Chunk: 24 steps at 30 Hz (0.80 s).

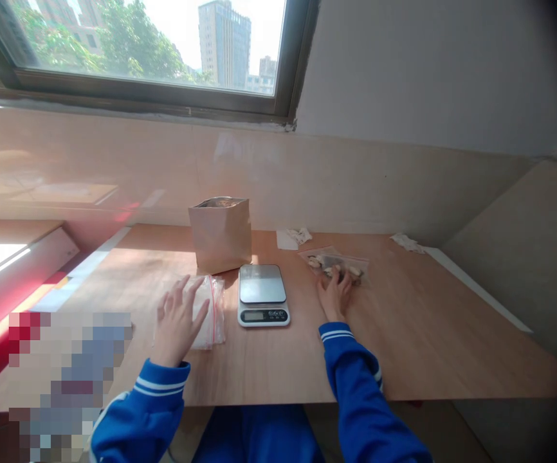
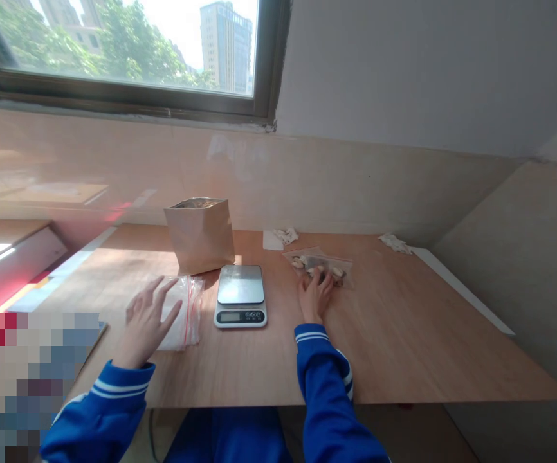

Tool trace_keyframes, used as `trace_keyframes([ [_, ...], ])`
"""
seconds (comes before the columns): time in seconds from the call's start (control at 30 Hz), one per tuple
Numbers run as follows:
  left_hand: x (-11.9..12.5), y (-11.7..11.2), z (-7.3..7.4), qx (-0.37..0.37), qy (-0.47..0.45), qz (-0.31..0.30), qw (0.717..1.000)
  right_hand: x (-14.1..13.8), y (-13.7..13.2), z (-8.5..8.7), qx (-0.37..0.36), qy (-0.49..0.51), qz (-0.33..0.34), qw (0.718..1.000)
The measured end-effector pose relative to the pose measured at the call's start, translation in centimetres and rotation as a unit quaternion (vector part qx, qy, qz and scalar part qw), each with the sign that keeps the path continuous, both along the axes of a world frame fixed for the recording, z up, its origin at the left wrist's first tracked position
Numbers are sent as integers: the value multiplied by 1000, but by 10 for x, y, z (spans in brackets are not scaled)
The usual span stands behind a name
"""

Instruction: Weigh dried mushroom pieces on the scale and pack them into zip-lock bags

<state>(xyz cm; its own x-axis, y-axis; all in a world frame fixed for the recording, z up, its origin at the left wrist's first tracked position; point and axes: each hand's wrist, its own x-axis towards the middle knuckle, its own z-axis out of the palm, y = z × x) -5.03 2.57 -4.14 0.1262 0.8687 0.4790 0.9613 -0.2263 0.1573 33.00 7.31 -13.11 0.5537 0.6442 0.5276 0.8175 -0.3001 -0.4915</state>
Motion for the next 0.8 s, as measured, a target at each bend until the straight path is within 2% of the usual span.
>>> trace_keyframes([
  [0.07,8,2,-13,-36,24,-32,999,9,1,-9,-27,-30,-9,999],
  [0.23,1,18,-57,-109,52,-22,992,8,2,-11,-50,-42,-57,996],
  [0.3,-5,23,-68,-118,62,-23,991,8,1,-9,-60,-43,-74,995],
  [0.37,-9,25,-72,-119,71,-34,990,8,0,-7,-67,-45,-80,993],
  [0.5,-8,24,-62,-117,91,-64,987,7,-7,-2,-74,-48,-74,993],
  [0.63,2,18,-38,-126,100,24,987,4,-15,5,-54,-35,-65,996],
  [0.8,15,7,-14,-173,121,32,977,-6,-31,22,16,-4,-59,998],
])
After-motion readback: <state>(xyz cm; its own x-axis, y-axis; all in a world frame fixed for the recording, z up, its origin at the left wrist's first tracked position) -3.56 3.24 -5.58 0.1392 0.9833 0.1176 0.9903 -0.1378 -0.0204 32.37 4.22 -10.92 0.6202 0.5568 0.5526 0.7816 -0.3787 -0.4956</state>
